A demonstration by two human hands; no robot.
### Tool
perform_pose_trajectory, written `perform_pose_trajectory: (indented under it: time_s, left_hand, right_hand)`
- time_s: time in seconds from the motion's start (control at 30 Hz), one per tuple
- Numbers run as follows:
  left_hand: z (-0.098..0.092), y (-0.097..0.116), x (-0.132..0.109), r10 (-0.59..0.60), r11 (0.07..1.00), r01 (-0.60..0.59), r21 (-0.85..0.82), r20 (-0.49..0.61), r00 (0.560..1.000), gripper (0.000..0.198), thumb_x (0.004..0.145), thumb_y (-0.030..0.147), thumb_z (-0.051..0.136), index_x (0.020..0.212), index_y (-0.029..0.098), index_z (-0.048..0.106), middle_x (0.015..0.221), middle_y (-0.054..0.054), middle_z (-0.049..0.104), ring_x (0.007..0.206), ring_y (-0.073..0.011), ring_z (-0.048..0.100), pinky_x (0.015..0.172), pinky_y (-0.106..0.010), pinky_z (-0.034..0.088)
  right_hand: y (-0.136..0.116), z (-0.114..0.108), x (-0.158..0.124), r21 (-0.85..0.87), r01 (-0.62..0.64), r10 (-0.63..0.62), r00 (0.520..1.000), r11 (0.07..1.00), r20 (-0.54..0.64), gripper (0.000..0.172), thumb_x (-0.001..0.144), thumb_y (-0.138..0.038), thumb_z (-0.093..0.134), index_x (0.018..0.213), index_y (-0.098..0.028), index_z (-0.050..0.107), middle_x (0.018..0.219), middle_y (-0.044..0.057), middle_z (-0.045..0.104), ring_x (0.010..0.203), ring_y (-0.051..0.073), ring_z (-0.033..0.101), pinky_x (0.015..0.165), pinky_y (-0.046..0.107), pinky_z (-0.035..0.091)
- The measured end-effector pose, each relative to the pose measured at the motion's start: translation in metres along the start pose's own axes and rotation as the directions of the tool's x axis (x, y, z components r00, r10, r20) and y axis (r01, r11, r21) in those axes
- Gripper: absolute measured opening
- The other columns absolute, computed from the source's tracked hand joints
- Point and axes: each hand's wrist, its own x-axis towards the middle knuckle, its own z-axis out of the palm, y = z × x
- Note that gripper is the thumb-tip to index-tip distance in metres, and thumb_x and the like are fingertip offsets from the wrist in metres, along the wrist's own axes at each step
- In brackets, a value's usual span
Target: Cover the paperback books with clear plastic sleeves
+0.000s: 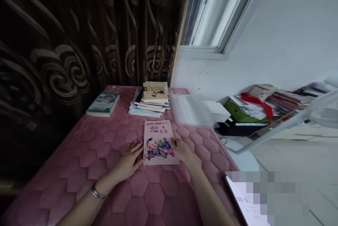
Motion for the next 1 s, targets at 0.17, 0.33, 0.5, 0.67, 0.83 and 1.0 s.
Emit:
perform_pose_trajectory:
  time_s: [0.17, 0.33, 0.5, 0.67, 0.83, 1.0]
  left_hand:
    - [-0.012, 0.000, -0.002, 0.042, 0.999, -0.041, -0.006, 0.096, 0.995, 0.066, 0.082, 0.032, 0.061, 0.144, 0.026, 0.038, 0.154, -0.003, 0.030, 0.146, -0.0284, 0.012, 0.116, -0.050, 0.022]
    - [-0.019, 0.001, -0.003, 0.053, 0.998, -0.050, -0.024, 0.145, 0.988, 0.073, 0.076, 0.030, 0.068, 0.142, 0.031, 0.039, 0.154, 0.000, 0.032, 0.146, -0.0315, 0.010, 0.114, -0.055, 0.022]
    - [-0.017, -0.001, -0.003, 0.052, 0.998, -0.046, -0.046, 0.130, 0.990, 0.073, 0.073, 0.031, 0.071, 0.140, 0.032, 0.043, 0.154, -0.001, 0.033, 0.146, -0.0311, 0.012, 0.115, -0.055, 0.020]
    - [-0.014, -0.007, -0.002, 0.041, 0.996, -0.032, -0.080, 0.108, 0.993, 0.061, 0.071, 0.029, 0.073, 0.129, 0.032, 0.057, 0.152, -0.001, 0.035, 0.145, -0.0297, 0.017, 0.115, -0.051, 0.022]
    - [-0.012, -0.007, -0.001, 0.045, 0.996, -0.038, -0.083, 0.087, 0.995, 0.057, 0.071, 0.027, 0.074, 0.127, 0.031, 0.059, 0.152, -0.002, 0.037, 0.145, -0.0292, 0.016, 0.116, -0.051, 0.022]
    - [-0.013, -0.001, -0.002, 0.058, 0.997, -0.053, -0.059, 0.076, 0.995, 0.056, 0.073, 0.035, 0.074, 0.128, 0.031, 0.059, 0.151, -0.003, 0.038, 0.145, -0.0311, 0.017, 0.115, -0.052, 0.024]
  right_hand:
    - [0.006, 0.003, -0.004, -0.221, 0.039, -0.051, 0.997, 0.974, -0.051, 0.032, 0.095, -0.039, 0.039, 0.090, -0.016, 0.061, 0.086, 0.011, 0.072, 0.080, 0.020, 0.067, 0.063, 0.025, 0.041]
    - [0.014, 0.000, -0.008, -0.221, 0.094, -0.093, 0.996, 0.971, 0.013, 0.034, 0.095, -0.041, 0.040, 0.080, -0.019, 0.062, 0.080, 0.007, 0.070, 0.073, 0.018, 0.064, 0.062, 0.025, 0.039]
    - [0.017, 0.002, -0.008, -0.200, 0.102, -0.104, 0.995, 0.975, 0.000, 0.033, 0.093, -0.042, 0.041, 0.083, -0.019, 0.063, 0.081, 0.008, 0.070, 0.076, 0.020, 0.064, 0.064, 0.026, 0.041]
    - [0.020, 0.000, -0.010, -0.152, 0.158, -0.155, 0.988, 0.976, 0.027, 0.033, 0.092, -0.043, 0.042, 0.077, -0.021, 0.062, 0.078, 0.005, 0.070, 0.074, 0.019, 0.065, 0.065, 0.026, 0.041]
    - [0.017, -0.003, -0.012, -0.172, 0.139, -0.134, 0.990, 0.975, 0.039, 0.037, 0.092, -0.046, 0.042, 0.075, -0.020, 0.062, 0.073, 0.004, 0.069, 0.070, 0.018, 0.064, 0.061, 0.026, 0.039]
    - [0.003, -0.004, -0.019, -0.273, 0.089, -0.092, 0.996, 0.958, 0.001, 0.037, 0.094, -0.043, 0.040, 0.081, -0.018, 0.064, 0.080, 0.008, 0.070, 0.078, 0.021, 0.066, 0.064, 0.026, 0.039]
